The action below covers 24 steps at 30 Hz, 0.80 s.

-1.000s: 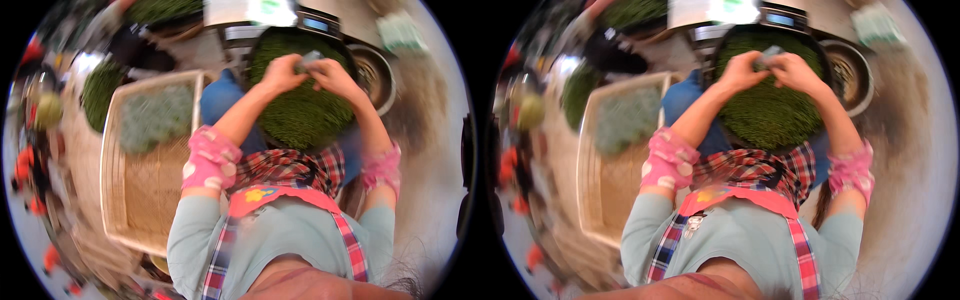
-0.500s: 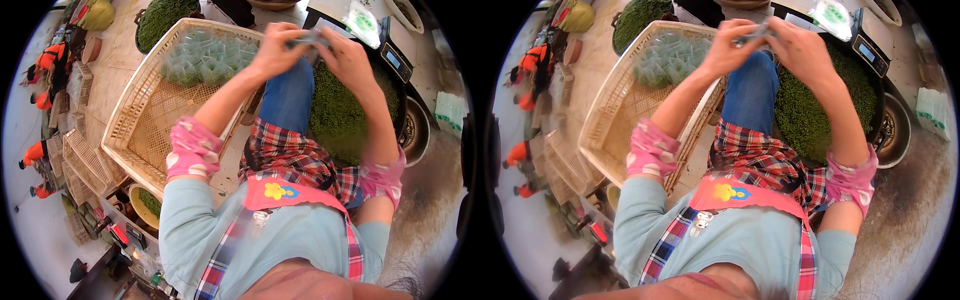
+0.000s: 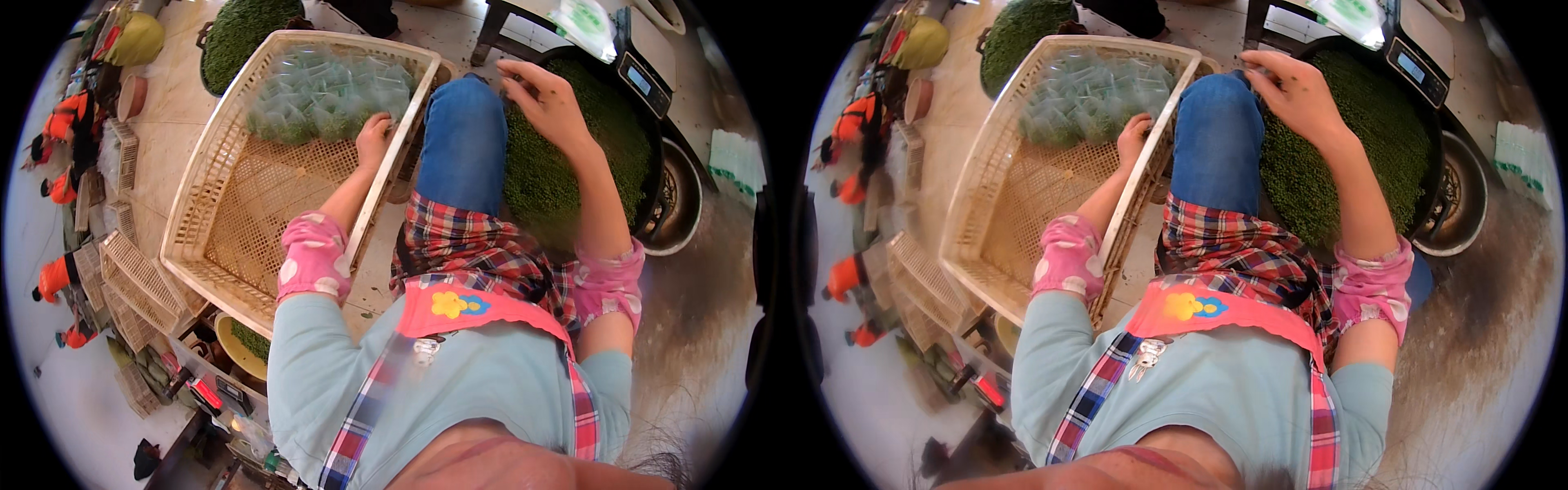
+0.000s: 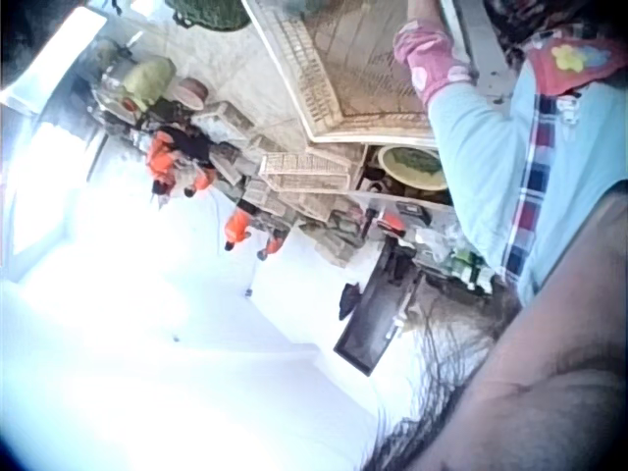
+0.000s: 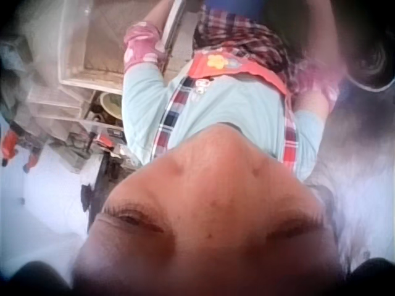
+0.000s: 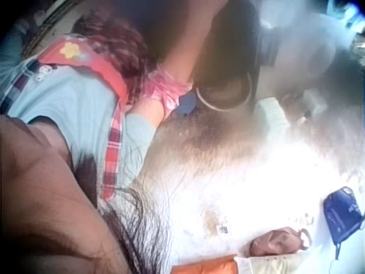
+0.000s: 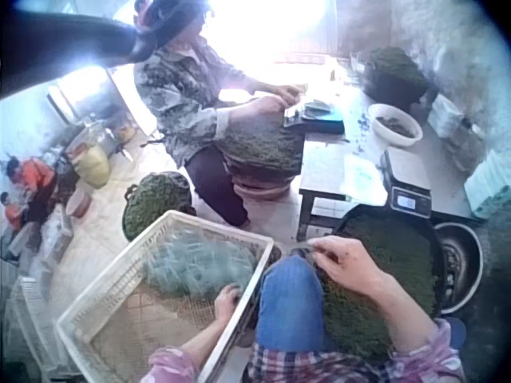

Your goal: The person scoops green leafy vegetables from a large bowl into small plastic bags, weighs each bag on a digital scale, and places the finished packages into a basket. The process is repeated continuously throughout the clip.

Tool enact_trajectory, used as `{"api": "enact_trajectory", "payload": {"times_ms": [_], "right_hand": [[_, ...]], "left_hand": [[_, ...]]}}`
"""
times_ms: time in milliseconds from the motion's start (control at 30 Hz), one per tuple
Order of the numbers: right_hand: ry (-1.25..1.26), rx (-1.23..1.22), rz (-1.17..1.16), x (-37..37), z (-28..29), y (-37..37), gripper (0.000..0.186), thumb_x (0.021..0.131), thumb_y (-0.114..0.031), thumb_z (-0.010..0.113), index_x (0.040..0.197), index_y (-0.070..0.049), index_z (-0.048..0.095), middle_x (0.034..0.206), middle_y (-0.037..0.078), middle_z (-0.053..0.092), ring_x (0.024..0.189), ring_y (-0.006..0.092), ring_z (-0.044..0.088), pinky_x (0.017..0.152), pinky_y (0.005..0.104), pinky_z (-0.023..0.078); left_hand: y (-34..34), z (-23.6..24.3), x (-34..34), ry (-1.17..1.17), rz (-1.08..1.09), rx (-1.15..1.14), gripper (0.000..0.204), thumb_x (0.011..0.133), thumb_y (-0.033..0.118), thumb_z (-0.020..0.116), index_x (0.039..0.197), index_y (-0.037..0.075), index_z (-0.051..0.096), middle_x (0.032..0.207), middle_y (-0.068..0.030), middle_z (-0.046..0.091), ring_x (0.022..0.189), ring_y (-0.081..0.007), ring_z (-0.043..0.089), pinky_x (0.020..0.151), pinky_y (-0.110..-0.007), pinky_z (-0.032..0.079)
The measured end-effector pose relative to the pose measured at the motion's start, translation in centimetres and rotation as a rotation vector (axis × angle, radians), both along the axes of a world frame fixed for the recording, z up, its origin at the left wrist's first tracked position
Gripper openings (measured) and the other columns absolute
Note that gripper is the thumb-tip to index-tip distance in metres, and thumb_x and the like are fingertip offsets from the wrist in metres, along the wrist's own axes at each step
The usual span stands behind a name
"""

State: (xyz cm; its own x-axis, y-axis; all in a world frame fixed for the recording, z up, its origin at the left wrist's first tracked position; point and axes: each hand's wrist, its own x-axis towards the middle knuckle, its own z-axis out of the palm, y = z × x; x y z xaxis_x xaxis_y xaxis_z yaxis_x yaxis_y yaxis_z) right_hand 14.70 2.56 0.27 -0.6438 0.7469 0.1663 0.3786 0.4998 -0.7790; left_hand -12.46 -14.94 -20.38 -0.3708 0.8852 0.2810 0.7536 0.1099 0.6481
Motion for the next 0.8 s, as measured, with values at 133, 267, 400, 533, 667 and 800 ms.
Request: {"api": "enact_trajectory", "payload": {"times_ms": [133,267,400,533,667,800], "right_hand": [[-0.123,-0.134,-0.21,6.0,-4.3,0.2,0.031,0.094,-0.024,0.062,0.121,-0.008,0.064,0.104,0.009,0.069,0.086,0.0229,0.066,0.076,0.0339,0.053],[-0.39,0.233,-0.478,12.7,-14.1,0.0,0.043,0.095,-0.032,0.06,0.129,-0.006,0.058,0.12,0.017,0.064,0.107,0.0314,0.062,0.091,0.0414,0.05],[-0.396,0.261,-0.613,10.6,-19.4,-6.1,0.054,0.088,-0.04,0.066,0.132,-0.01,0.055,0.138,0.021,0.047,0.126,0.0386,0.045,0.102,0.0496,0.039],[-0.336,0.144,-0.518,10.0,-17.0,-8.2,0.044,0.089,-0.033,0.066,0.127,-0.012,0.056,0.131,0.016,0.051,0.12,0.0361,0.048,0.099,0.0475,0.039],[-0.29,0.1,-0.47,10.4,-16.0,-8.4,0.042,0.09,-0.03,0.065,0.127,-0.013,0.055,0.129,0.015,0.051,0.117,0.0356,0.049,0.098,0.0472,0.04],[-0.285,0.111,-0.513,10.1,-16.0,-8.8,0.041,0.091,-0.03,0.066,0.127,-0.014,0.055,0.13,0.015,0.05,0.117,0.0357,0.049,0.098,0.0472,0.04]], "left_hand": [[0.8,1.0,-0.5,0.26,-0.084,-0.05,0.021,0.076,0.016,0.074,0.092,0.004,0.07,0.114,-0.011,0.061,0.106,-0.0326,0.056,0.091,-0.042,0.046],[2.9,5.1,-1.3,0.245,0.02,0.03,0.031,0.075,0.017,0.076,0.101,0.003,0.068,0.114,-0.014,0.059,0.104,-0.0337,0.054,0.09,-0.044,0.044],[10.9,9.5,1.5,-0.034,-0.063,0.228,0.022,0.083,0.002,0.064,0.106,0.001,0.066,0.1,-0.014,0.063,0.093,-0.031,0.06,0.083,-0.038,0.049],[21.0,16.0,10.3,-0.347,-0.474,0.358,0.029,0.084,-0.009,0.049,0.103,0.002,0.067,0.093,-0.0145,0.066,0.084,-0.0282,0.066,0.076,-0.033,0.051],[28.9,16.5,17.1,0.414,-0.519,0.583,0.036,0.079,0.0,0.059,0.114,0.003,0.063,0.114,-0.0161,0.063,0.105,-0.0323,0.06,0.085,-0.042,0.051],[31.1,15.4,18.6,0.598,-0.607,0.268,0.022,0.078,0.004,0.062,0.1,0.002,0.064,0.1,-0.0132,0.067,0.099,-0.0294,0.063,0.081,-0.041,0.053]]}}
